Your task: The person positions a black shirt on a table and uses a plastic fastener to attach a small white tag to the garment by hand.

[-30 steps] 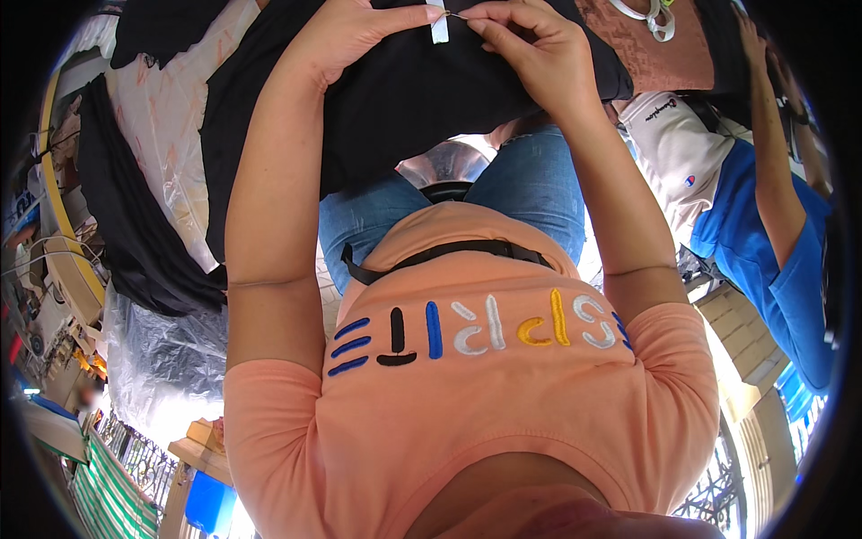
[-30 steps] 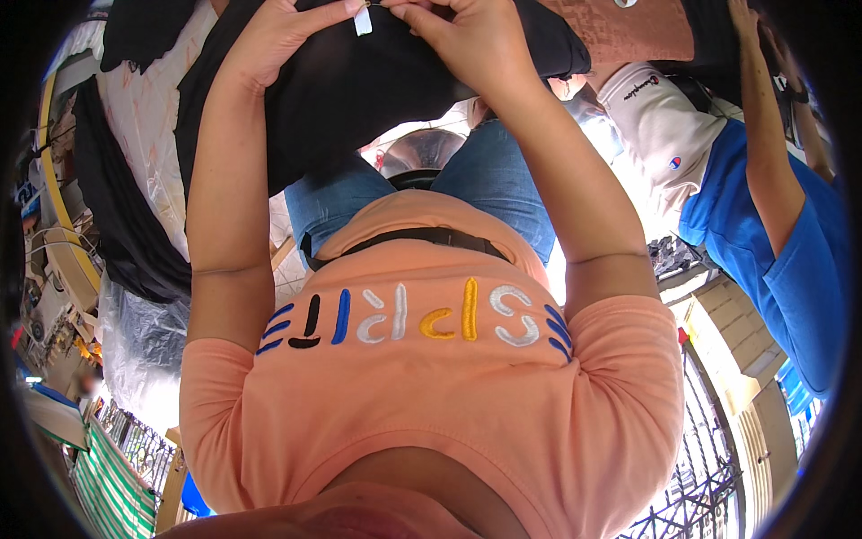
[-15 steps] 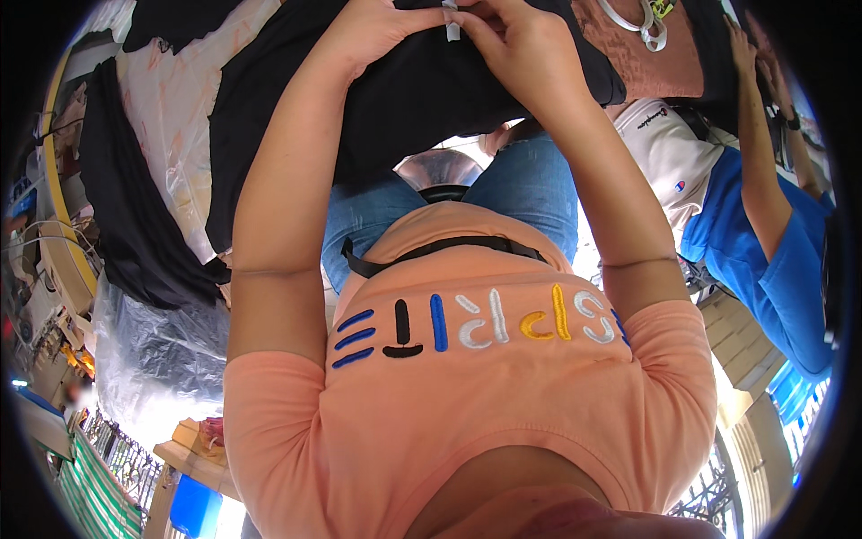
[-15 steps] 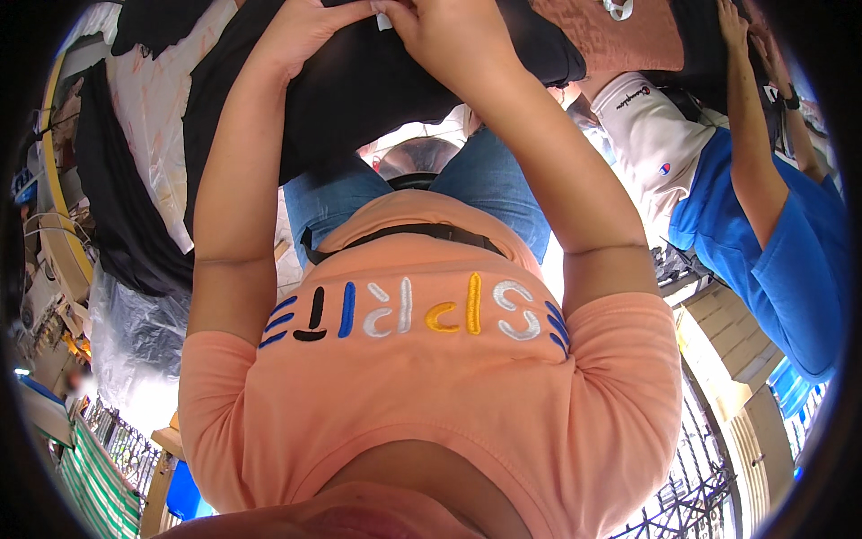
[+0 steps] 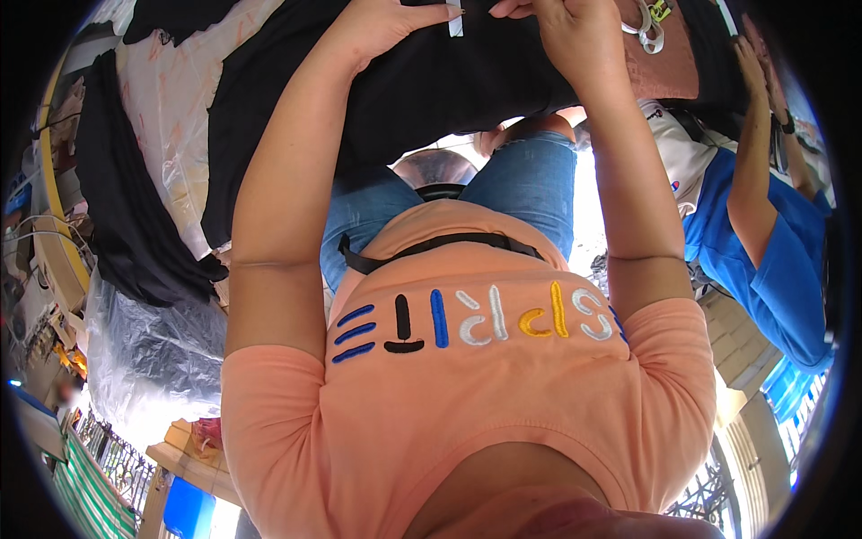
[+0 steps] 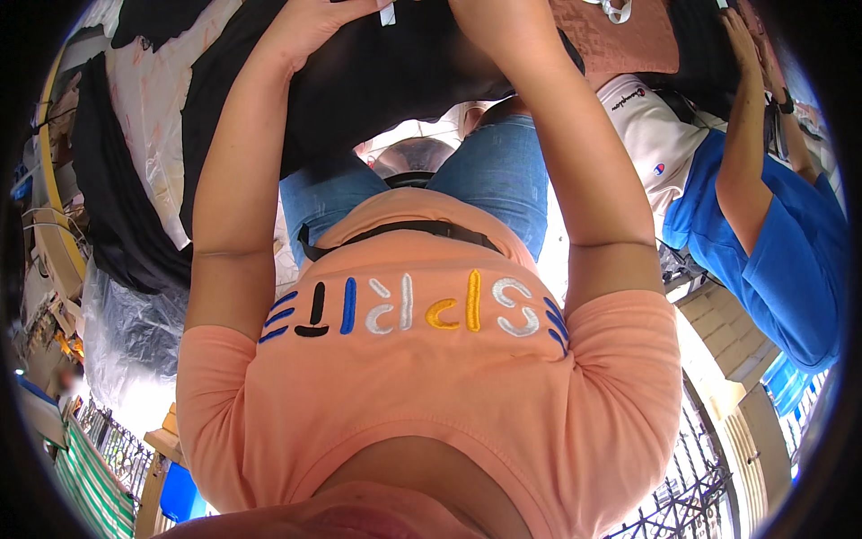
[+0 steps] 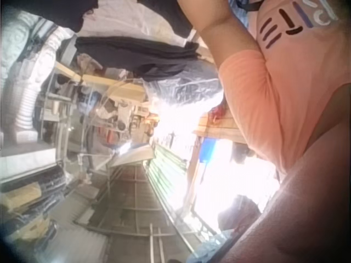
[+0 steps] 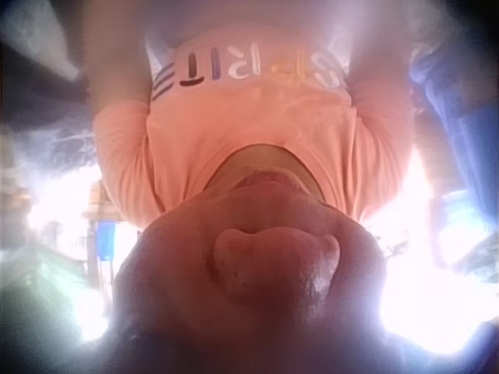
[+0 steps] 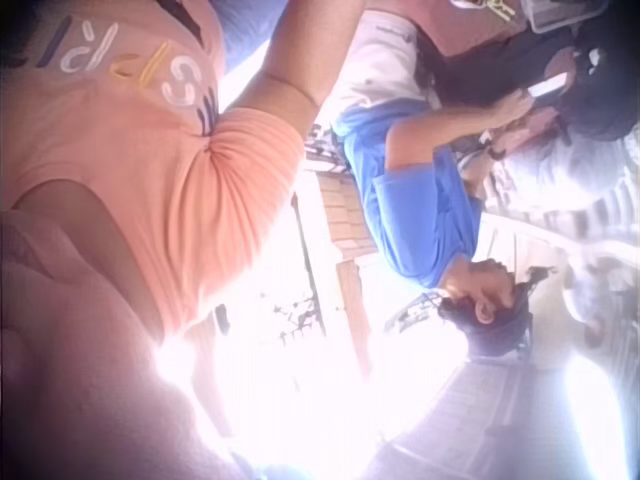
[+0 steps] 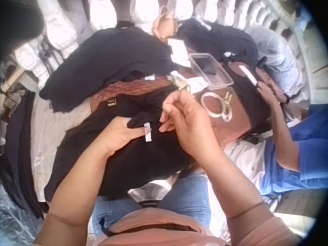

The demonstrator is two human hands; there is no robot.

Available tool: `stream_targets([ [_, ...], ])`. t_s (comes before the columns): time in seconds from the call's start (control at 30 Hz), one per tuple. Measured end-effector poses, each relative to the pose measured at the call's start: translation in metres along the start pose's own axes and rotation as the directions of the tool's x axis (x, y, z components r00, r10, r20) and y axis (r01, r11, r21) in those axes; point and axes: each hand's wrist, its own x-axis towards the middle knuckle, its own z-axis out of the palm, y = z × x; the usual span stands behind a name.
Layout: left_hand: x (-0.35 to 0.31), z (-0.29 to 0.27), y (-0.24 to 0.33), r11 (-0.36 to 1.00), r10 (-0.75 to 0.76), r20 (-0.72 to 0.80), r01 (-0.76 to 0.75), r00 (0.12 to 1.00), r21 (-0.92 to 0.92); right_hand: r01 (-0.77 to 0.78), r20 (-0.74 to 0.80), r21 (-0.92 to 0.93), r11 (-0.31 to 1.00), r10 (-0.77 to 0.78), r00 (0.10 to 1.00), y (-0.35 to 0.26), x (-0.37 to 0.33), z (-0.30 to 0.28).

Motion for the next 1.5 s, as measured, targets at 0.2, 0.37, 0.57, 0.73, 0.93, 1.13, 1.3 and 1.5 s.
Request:
stream_targets([
  [0.2,-0.001,-0.002,0.000,0.999,-0.031,0.010,0.031,0.999,0.021,-0.007,-0.020,0.079,0.997,0.008,1.000,0.002,0.001,-0.015],
  [0.37,-0.007,0.000,0.006,0.998,-0.059,-0.003,0.059,0.998,-0.009,-0.002,-0.035,0.117,0.993,0.006,0.999,0.001,0.000,-0.018],
  [0.57,-0.007,-0.004,0.001,0.998,-0.050,-0.002,0.050,0.999,-0.025,0.071,-0.057,0.189,0.979,-0.061,0.996,-0.006,-0.001,-0.022],
  [0.73,-0.005,0.002,0.008,0.997,-0.066,0.018,0.067,0.998,-0.036,0.103,-0.068,0.162,0.981,-0.093,0.993,-0.015,-0.004,-0.033],
  [0.93,-0.007,0.001,0.008,0.999,-0.049,0.020,0.049,0.999,-0.024,0.111,-0.074,0.178,0.978,-0.099,0.992,-0.024,-0.008,-0.030],
  [1.13,-0.008,0.001,0.006,0.999,-0.025,0.016,0.025,1.000,-0.020,0.102,-0.079,0.149,0.984,-0.091,0.993,-0.041,-0.014,-0.028],
  [1.3,-0.008,0.001,0.006,1.000,-0.011,0.014,0.011,1.000,0.004,0.273,-0.060,0.211,0.939,-0.266,0.962,-0.037,-0.015,-0.029],
  [1.5,-0.008,0.001,0.011,0.999,-0.042,0.015,0.041,0.999,0.017,0.345,-0.066,0.118,0.931,-0.340,0.938,-0.048,-0.024,-0.023],
])
